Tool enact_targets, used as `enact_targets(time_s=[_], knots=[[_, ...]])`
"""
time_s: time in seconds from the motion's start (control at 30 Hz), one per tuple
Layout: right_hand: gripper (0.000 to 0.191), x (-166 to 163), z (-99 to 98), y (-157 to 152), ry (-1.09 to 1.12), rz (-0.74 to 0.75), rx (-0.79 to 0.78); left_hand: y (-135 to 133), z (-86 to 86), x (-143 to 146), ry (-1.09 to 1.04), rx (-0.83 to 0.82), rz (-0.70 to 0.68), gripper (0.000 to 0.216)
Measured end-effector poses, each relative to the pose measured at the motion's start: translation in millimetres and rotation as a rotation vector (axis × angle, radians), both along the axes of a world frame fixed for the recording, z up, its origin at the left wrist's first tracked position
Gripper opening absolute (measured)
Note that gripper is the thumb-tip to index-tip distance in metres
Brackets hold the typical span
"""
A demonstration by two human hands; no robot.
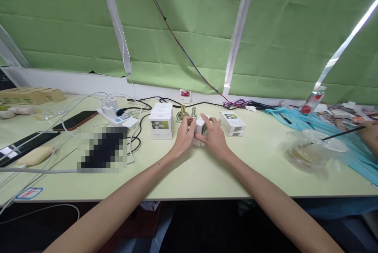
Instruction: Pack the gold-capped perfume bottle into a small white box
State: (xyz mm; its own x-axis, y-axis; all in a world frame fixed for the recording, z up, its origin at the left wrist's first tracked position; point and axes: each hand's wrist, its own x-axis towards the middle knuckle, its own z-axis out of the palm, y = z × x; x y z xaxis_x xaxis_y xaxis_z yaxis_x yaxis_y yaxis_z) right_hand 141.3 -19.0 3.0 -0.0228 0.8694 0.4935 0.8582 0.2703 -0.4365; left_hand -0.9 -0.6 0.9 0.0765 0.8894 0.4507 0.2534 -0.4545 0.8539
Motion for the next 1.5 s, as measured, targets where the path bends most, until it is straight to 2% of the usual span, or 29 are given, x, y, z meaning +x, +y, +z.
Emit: enact_targets(time_s=[0.13, 0.33, 0.63, 0.93, 1.07, 1.13, 1.33, 1.5], knots=[[0.082, 2, -0.8, 2, 0.111, 0.032, -0.055, -3, -0.2, 3, 0.023, 0.081, 0.096, 0.017], [0.096, 12, -5.7, 12, 0.158, 0.025, -0.014, 0, -7.5, 5, 0.071, 0.037, 0.122, 0.015], [0.093, 23, -3.5, 27, 0.070, -0.077, -0.062, -2, -19.5, 4, 0.321, -0.045, 0.010, 0.014], [0.071, 32, 26.9, 50, -0.040, -0.059, -0.202, -4, -17.3, 6, 0.379, -0.071, -0.018, 0.005], [0.081, 38, 38.6, 69, -0.061, -0.075, -0.285, -4, -17.6, 6, 0.403, -0.066, -0.034, 0.005], [0.078, 41, 42.9, 79, -0.060, -0.057, -0.301, -2, -19.0, 6, 0.410, -0.057, -0.038, 0.005], [0.049, 44, 48.2, 102, -0.053, 0.029, -0.324, 0, -21.4, 4, 0.436, -0.049, -0.041, 0.007], [0.044, 40, 45.2, 114, -0.007, 0.063, -0.312, -1, -19.5, 4, 0.443, -0.049, -0.050, 0.008]])
